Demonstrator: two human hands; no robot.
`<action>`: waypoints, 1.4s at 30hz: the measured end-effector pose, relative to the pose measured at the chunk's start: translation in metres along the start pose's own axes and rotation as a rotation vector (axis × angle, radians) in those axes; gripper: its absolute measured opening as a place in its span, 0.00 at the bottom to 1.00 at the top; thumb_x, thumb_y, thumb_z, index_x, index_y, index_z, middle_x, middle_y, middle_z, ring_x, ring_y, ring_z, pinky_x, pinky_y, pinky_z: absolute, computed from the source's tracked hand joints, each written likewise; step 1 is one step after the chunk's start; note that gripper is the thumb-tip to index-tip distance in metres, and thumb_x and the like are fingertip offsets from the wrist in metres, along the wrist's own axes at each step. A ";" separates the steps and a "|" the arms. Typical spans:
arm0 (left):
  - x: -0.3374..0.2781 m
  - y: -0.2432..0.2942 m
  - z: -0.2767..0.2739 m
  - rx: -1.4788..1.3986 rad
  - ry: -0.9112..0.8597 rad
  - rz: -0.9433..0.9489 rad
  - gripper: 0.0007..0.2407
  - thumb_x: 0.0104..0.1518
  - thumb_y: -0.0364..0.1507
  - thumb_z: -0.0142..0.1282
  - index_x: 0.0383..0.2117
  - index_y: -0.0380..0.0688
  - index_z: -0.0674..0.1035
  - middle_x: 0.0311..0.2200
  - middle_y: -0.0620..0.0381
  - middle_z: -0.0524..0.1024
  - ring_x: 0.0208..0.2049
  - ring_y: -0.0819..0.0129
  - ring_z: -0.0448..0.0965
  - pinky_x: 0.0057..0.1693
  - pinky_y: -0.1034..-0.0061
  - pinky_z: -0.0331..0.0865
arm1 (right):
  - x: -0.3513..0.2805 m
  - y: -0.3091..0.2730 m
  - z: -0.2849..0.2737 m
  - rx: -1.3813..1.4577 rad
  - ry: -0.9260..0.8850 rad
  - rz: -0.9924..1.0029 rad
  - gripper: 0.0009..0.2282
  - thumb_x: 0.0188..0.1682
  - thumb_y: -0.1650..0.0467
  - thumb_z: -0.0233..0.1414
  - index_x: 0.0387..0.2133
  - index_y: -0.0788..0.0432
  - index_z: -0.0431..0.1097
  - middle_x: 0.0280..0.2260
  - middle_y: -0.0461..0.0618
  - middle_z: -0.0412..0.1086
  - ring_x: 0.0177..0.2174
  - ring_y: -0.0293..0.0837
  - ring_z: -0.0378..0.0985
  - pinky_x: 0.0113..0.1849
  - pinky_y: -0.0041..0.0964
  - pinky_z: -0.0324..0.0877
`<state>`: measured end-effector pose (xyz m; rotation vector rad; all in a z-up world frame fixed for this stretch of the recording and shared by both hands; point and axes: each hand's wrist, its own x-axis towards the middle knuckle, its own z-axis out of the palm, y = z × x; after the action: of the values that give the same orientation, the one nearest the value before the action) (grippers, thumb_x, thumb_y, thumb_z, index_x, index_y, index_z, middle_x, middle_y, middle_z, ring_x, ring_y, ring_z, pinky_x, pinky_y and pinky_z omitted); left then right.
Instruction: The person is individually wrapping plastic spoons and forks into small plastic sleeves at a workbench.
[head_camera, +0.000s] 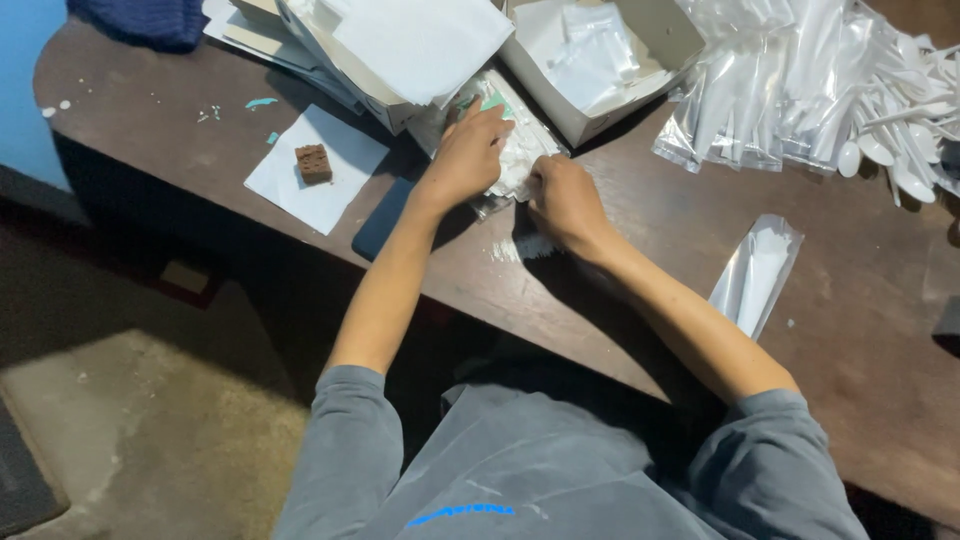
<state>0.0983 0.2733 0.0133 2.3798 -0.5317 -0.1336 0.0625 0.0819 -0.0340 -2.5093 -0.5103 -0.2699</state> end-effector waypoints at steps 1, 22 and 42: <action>-0.001 -0.002 0.001 -0.003 0.000 -0.001 0.21 0.61 0.18 0.36 0.61 0.35 0.70 0.69 0.42 0.58 0.73 0.46 0.43 0.69 0.41 0.44 | -0.001 0.000 -0.003 -0.002 -0.002 0.001 0.05 0.47 0.77 0.47 0.22 0.63 0.64 0.26 0.60 0.70 0.26 0.59 0.69 0.28 0.53 0.60; 0.040 0.169 0.093 0.010 -0.079 0.335 0.07 0.62 0.39 0.50 0.37 0.62 0.82 0.50 0.72 0.77 0.70 0.50 0.51 0.53 0.09 0.16 | -0.140 0.082 -0.180 0.051 0.405 0.031 0.07 0.46 0.84 0.51 0.31 0.62 0.71 0.27 0.52 0.72 0.27 0.46 0.75 0.33 0.38 0.67; 0.051 0.155 0.199 -0.077 0.049 0.783 0.15 0.56 0.28 0.64 0.50 0.62 0.80 0.34 0.70 0.83 0.38 0.71 0.85 0.51 0.71 0.61 | -0.188 0.133 -0.182 0.147 0.378 0.210 0.02 0.49 0.78 0.60 0.32 0.61 0.76 0.28 0.58 0.75 0.33 0.59 0.80 0.38 0.44 0.74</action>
<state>0.0450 0.0259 -0.0351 1.9335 -1.3516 0.2492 -0.0688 -0.1793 -0.0036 -2.2704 -0.1090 -0.5861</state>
